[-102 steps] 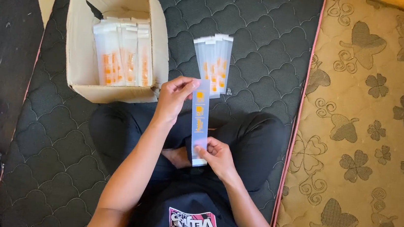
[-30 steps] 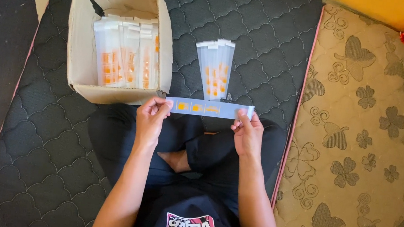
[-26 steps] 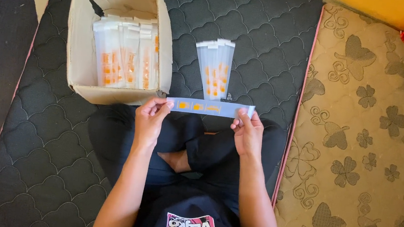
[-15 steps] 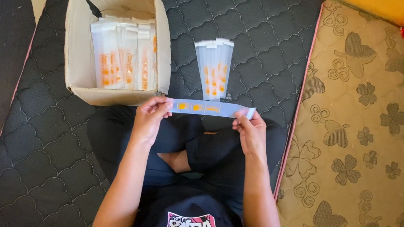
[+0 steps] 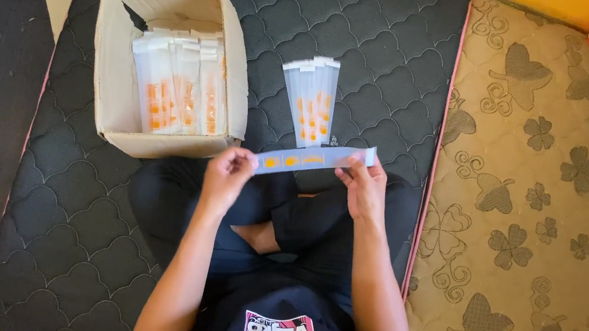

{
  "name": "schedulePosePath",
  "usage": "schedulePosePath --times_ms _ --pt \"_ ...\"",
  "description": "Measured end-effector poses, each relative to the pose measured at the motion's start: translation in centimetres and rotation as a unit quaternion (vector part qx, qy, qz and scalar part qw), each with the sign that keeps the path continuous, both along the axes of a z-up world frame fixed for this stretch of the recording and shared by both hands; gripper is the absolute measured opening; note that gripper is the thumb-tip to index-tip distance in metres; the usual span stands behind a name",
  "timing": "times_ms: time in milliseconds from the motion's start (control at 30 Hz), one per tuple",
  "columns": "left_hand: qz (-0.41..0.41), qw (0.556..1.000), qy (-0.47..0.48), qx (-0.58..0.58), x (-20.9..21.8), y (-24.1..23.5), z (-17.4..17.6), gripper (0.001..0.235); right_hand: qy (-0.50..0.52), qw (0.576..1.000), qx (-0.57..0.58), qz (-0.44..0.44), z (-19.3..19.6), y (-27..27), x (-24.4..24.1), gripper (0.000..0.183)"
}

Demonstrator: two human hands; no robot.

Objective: The person sits on the floor and repeatedly picks up small, clear plastic bags containing orange items from a cardboard box. They hold each bag up to the camera, turn it over to show both sides, and then place it back into the box.

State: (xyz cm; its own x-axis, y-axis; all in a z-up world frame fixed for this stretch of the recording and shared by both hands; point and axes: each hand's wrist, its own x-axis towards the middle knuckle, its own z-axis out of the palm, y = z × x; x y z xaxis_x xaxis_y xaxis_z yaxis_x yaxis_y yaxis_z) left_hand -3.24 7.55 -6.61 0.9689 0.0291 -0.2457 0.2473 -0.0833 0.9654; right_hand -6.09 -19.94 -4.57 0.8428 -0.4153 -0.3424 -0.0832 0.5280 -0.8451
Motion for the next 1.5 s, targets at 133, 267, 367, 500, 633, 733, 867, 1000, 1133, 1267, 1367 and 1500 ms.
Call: schedulePosePath --times_ms 133,267,367,500,633,733,867,1000,1133,1267,1367,1500 --pt "-0.091 0.987 -0.005 0.136 -2.4 -1.4 -1.0 0.011 -0.024 1.000 -0.010 0.008 1.2 0.4 1.3 0.013" --pt "-0.262 0.948 -0.014 0.179 -3.4 -2.7 4.0 0.023 -0.088 0.993 -0.061 0.055 -1.6 0.3 2.7 0.015" --pt "-0.239 0.962 -0.076 0.105 -3.0 -4.2 3.9 0.031 -0.108 0.983 -0.121 0.085 -1.0 1.4 2.7 0.021" --pt "-0.078 0.986 -0.104 -0.100 -0.7 -5.7 4.8 0.026 -0.106 0.973 -0.165 0.122 1.2 4.0 1.9 0.034" --pt "-0.072 0.991 -0.087 -0.073 1.4 -7.1 5.7 0.016 -0.089 0.971 -0.173 0.138 1.1 5.0 1.4 0.035" --pt "-0.063 0.993 -0.076 -0.070 2.4 -7.5 6.9 0.008 -0.074 0.975 -0.169 0.122 1.8 5.3 0.8 0.034" --pt "-0.037 0.995 -0.056 -0.068 4.1 -7.5 7.6 0.014 -0.049 0.977 -0.157 0.138 1.1 5.7 -0.7 0.034" --pt "-0.032 0.995 -0.057 -0.069 6.1 -7.2 6.5 0.015 -0.015 0.977 -0.145 0.155 -0.9 5.7 -2.7 0.036" --pt "-0.036 0.997 -0.055 -0.051 7.1 -7.5 6.2 0.016 0.009 0.972 -0.153 0.178 -1.4 5.5 -5.2 0.037" --pt "-0.035 0.997 -0.038 -0.050 7.4 -7.8 6.2 0.015 0.046 0.972 -0.133 0.188 -1.7 5.4 -7.7 0.030" --pt "-0.038 0.997 -0.030 -0.061 7.6 -8.0 5.0 0.014 0.054 0.975 -0.108 0.187 -1.9 5.2 -8.7 0.028" --pt "-0.035 0.996 -0.029 -0.076 7.4 -8.4 4.8 0.012 0.042 0.977 -0.100 0.183 -0.6 5.4 -8.7 0.026"
